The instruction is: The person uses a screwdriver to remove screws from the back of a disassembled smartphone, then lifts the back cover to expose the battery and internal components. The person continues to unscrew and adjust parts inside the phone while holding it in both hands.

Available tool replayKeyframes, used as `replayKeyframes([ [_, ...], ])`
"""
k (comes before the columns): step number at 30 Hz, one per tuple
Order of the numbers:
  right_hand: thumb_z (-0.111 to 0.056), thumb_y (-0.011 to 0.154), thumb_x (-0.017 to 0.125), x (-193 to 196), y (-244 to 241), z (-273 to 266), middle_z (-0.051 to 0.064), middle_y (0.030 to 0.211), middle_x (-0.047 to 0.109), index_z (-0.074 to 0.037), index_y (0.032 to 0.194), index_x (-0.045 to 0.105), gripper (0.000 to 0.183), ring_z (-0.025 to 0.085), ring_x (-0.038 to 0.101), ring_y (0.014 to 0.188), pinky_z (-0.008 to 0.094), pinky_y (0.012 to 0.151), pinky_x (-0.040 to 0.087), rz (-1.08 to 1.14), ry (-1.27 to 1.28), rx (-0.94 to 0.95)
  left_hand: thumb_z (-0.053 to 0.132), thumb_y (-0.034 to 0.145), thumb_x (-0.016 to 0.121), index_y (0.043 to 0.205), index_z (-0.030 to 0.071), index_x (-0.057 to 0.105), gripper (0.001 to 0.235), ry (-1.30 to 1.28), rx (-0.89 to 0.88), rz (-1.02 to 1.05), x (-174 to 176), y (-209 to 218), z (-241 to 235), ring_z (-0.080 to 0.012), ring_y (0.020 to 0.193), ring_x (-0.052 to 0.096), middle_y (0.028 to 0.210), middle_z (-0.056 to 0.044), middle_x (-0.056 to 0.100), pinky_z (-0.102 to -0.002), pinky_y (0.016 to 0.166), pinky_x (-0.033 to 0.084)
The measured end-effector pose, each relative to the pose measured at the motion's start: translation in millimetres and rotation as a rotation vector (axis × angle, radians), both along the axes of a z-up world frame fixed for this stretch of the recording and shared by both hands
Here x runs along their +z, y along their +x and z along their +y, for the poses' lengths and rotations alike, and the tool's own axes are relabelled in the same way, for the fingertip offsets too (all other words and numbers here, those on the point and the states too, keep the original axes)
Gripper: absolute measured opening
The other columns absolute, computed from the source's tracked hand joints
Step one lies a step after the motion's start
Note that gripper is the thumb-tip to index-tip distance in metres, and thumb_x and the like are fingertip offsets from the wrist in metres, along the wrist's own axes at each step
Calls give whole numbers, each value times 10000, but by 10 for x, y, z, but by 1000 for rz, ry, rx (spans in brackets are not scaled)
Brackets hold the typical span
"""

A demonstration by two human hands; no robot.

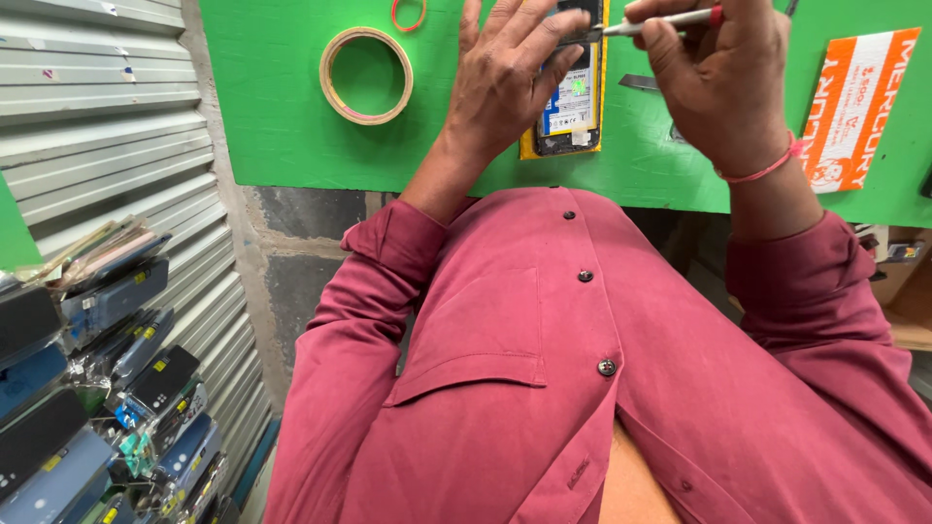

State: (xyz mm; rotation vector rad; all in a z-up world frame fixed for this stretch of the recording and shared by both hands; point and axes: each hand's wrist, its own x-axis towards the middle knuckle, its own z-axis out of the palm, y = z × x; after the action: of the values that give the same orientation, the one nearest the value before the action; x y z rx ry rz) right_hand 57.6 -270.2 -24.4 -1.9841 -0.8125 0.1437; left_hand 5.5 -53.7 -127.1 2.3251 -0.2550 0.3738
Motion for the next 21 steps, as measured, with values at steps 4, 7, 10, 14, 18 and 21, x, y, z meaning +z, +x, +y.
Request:
replayKeyframes([
  [4, 78, 1166, 588, -26, -19, 71, 182, 1188, 731, 104, 1202, 490, 108, 220, 757, 1062, 315, 945, 636, 29, 32, -26, 305, 1048, 697, 1136, 194, 735, 147, -4, 77, 69, -16, -13, 76, -222, 1260, 588, 1256, 19, 719, -530, 1178, 243],
  [7, 70, 1166, 638, -52, 12, 108, 173, 1125, 743, 94, 1191, 530, 114, 224, 755, 975, 316, 867, 625, 34, -47, -88, 265, 1059, 700, 1155, 178, 743, 137, 59, 147, 30, -46, -104, 241, -240, 1294, 563, 1272, 0, 711, -539, 1216, 238],
  [10, 57, 1127, 661, -114, 13, 144, 164, 1108, 748, 83, 1185, 548, 130, 231, 746, 923, 314, 800, 611, 49, -120, -93, 227, 1066, 703, 1219, 169, 739, 167, 154, 166, -7, -89, -239, 323, -256, 1378, 513, 1358, -19, 673, -555, 1258, 200],
  [14, 115, 1108, 603, -202, 26, 175, 168, 1186, 722, 90, 1215, 524, 136, 255, 755, 1088, 326, 943, 642, -102, -82, 27, 211, 1038, 723, 1230, 175, 752, 197, 257, 191, -14, -161, -297, 363, -272, 1392, 477, 1365, -32, 652, -622, 1244, 120],
  [18, 114, 1105, 616, -191, 54, 190, 156, 1171, 720, 71, 1204, 531, 138, 268, 757, 1080, 326, 944, 646, -143, -131, 63, 218, 1047, 736, 1264, 184, 746, 220, 303, 200, -17, -188, -286, 378, -272, 1411, 458, 1376, -38, 646, -627, 1252, 125],
  [21, 71, 1060, 639, -133, 83, 215, 137, 1096, 720, 56, 1157, 561, 126, 266, 747, 967, 333, 859, 616, -248, -213, 90, 278, 1069, 711, 1343, 151, 701, 302, 313, 188, -13, -167, -268, 351, -274, 1425, 439, 1403, -48, 636, -613, 1252, 108],
])
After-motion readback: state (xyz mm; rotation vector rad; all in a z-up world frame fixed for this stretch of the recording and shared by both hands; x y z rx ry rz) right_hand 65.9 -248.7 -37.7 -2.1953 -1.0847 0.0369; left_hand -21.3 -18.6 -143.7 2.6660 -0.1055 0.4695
